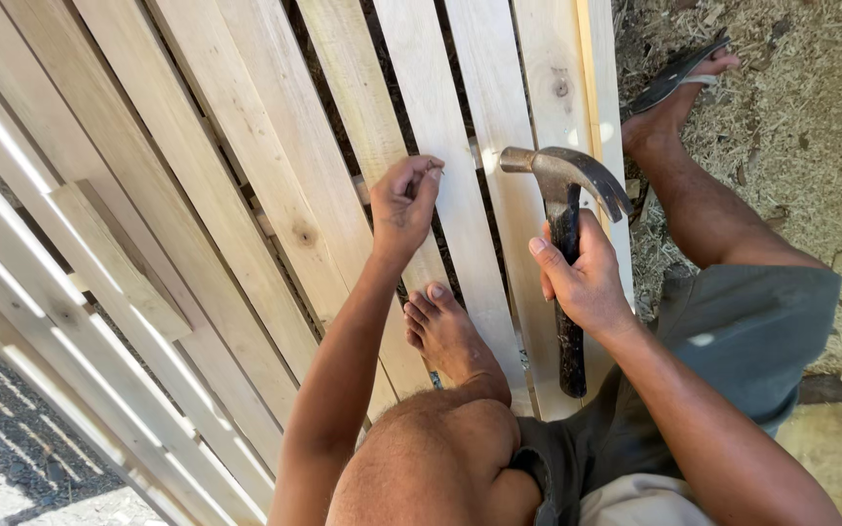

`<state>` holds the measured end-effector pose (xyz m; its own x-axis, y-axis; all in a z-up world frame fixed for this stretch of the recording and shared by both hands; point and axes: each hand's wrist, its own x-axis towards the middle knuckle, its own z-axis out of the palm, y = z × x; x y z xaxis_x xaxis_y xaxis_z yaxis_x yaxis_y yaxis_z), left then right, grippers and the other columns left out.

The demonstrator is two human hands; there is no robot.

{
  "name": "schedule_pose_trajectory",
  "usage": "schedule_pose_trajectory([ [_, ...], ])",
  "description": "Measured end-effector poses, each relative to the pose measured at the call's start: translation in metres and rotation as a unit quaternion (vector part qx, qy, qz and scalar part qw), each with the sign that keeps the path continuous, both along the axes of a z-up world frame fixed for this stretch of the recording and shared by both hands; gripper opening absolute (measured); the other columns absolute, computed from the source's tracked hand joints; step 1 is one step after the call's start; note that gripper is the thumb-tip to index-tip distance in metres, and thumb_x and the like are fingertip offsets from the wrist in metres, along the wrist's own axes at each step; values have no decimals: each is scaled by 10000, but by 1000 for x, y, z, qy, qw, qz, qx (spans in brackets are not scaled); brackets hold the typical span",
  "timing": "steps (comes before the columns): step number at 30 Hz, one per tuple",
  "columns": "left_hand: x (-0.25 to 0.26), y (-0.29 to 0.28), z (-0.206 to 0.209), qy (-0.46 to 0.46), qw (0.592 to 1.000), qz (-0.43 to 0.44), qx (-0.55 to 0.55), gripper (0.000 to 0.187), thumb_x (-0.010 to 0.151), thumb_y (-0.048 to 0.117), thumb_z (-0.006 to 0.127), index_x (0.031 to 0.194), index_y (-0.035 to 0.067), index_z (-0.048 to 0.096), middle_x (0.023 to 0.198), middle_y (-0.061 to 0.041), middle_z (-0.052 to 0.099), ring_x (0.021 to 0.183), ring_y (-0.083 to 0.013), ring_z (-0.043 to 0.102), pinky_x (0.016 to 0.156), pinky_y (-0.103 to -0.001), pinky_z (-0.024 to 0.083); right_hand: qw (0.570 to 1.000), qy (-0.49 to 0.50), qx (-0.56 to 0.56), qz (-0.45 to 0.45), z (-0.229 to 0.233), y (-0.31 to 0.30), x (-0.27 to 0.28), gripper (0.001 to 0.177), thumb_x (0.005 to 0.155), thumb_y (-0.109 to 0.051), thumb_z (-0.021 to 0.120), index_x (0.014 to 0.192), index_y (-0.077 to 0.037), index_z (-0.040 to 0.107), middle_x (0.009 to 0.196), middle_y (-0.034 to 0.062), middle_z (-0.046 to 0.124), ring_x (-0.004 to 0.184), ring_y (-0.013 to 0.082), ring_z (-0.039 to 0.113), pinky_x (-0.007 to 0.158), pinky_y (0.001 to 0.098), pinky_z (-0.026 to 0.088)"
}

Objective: The person hammers nails into wooden slats with a hammer, picking nails from a wooden box.

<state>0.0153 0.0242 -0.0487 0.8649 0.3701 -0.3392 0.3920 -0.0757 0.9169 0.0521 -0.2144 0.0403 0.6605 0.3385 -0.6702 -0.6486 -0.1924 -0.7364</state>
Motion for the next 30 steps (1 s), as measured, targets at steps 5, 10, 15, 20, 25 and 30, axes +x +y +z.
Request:
schedule_pose_trajectory([
  [5,-11,-5,10,51,975,72,-205,103,1019,74,637,1044,-1,703,745,70,526,611,-19,367,538,-219,292,1000,-3,21,-11,0,3,0,189,1031,-160,622,1056,-64,462,798,-3,506,515,64,501,454,234,443],
  [10,-9,0,23,18,899,111,-424,64,1026,60,599,1030,20,649,718,46,465,604,-42,346,543,-233,290,1000,-6,6,-14,1,20,8,211,1011,-117,650,1085,-59,461,806,11,526,515,60,503,451,234,448],
  [15,-11,-13,39,20,862,81,-499,74,1035,58,624,1057,9,674,707,53,475,620,-60,359,574,-245,304,999,-25,6,-20,9,43,12,266,965,-30,692,1097,-43,461,920,42,618,542,55,552,444,221,462],
  [20,-14,-21,47,53,887,47,-457,46,992,53,647,1013,23,674,921,-10,681,610,-36,378,548,-217,312,998,-55,-4,-14,10,60,12,275,959,3,680,1108,-44,454,966,43,617,539,56,578,434,217,465],
  [25,-16,-21,50,58,904,20,-424,71,1011,59,663,1059,20,697,878,15,654,626,-20,385,554,-195,310,998,-55,-5,-1,9,60,14,254,981,9,678,1104,-38,461,933,48,603,556,67,574,446,226,479],
  [30,-18,-16,51,49,910,9,-411,97,1004,64,690,1093,31,708,817,62,579,646,-10,393,569,-195,320,999,-30,19,4,6,60,14,237,1002,-6,657,1099,-51,446,885,44,611,527,70,566,442,229,471],
])
